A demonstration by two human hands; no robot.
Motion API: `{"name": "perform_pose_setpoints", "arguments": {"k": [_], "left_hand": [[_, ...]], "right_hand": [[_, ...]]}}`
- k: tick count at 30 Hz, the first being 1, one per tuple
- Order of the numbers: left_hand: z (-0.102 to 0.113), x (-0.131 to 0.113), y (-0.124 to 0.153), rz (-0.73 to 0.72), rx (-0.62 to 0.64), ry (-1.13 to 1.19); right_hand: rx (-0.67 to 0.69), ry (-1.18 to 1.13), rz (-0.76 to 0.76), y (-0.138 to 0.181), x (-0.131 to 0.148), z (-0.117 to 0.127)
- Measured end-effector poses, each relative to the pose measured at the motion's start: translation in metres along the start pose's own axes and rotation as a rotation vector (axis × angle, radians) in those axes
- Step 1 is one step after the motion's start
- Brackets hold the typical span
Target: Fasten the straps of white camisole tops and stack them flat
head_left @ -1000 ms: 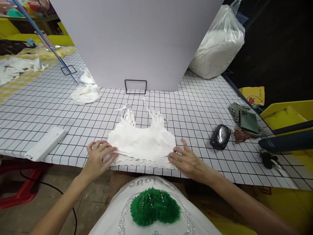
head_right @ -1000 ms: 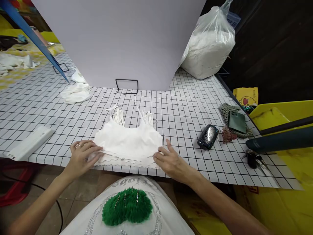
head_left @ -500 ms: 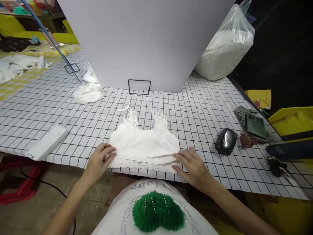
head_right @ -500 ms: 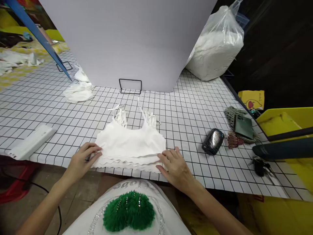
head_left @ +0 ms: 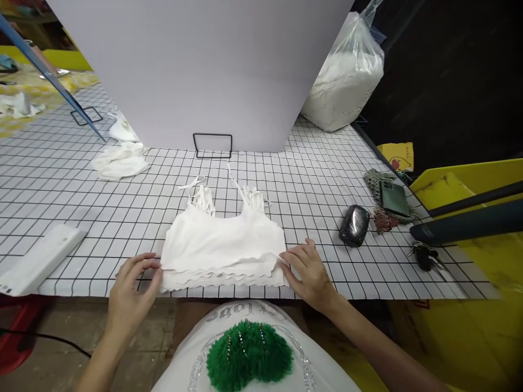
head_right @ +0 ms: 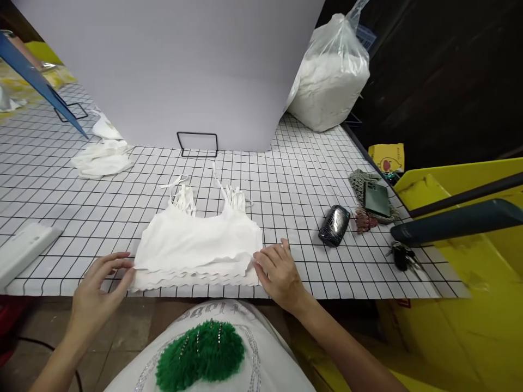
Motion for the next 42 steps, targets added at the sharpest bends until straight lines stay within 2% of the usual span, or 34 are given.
{"name": "perform_pose_setpoints", "arguments": {"k": [3, 5, 9, 12, 17, 20, 23, 25, 27, 29, 33, 36, 39, 42], "left_hand": [[-0.01, -0.006, 0.002, -0.119, 0.036, -0.009], [-0.011, -0.009, 0.001, -0.144, 0.027, -0.005], [0.0, -0.013, -0.003, -0.093, -0.081, 0.0], [0.003, -0.016, -0.005, -0.071, -0.107, 0.027], [0.003, -0.02, -0.007, -0.081, -0.095, 0.06], [0.008, -0.015, -0.004, -0.056, -0.074, 0.086], [0.01, -0.009, 0.0, -0.042, -0.013, 0.085], [0.01, -0.012, 0.002, -0.066, 0.027, 0.062], [0.008, -0.023, 0.0, -0.088, 0.039, 0.038], [0.0, -0.044, -0.002, -0.148, 0.053, 0.004], [-0.046, -0.098, 0.005, -0.485, 0.202, -0.192], [-0.07, -0.104, 0.01, -0.578, 0.182, -0.345], [-0.076, -0.098, 0.013, -0.584, 0.171, -0.395], [-0.072, -0.097, 0.013, -0.582, 0.172, -0.372]], "right_hand": [[0.087, 0.012, -0.009, 0.001, -0.001, -0.011], [0.137, 0.034, -0.016, 0.001, -0.003, -0.017], [0.151, -0.044, -0.033, 0.002, -0.007, -0.017], [0.194, -0.102, -0.036, 0.003, -0.009, -0.02], [0.074, -0.122, 0.043, -0.007, -0.006, -0.009], [0.05, -0.168, 0.033, -0.008, -0.008, 0.003], [0.114, -0.179, 0.015, -0.002, -0.009, 0.009], [0.198, -0.141, 0.011, 0.004, -0.007, 0.005], [0.27, -0.086, 0.014, 0.005, -0.004, -0.005], [0.325, -0.041, 0.041, 0.003, 0.003, -0.019], [0.391, 0.043, 0.126, 0.001, 0.013, -0.039], [0.222, 0.053, 0.073, 0.003, 0.0, -0.022], [-0.025, 0.022, -0.01, 0.004, -0.014, 0.009], [-0.073, -0.004, 0.019, -0.004, -0.004, 0.012]]}}
Point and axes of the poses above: each hand's wrist, its own y-axis away from the middle knuckle, its own z-axis out of the back of the hand, x = y × z, the point moved 9 cm from there along -y, towards the middle knuckle, and after that the axes turned 12 degrees about -y, right-handed, at the moved point
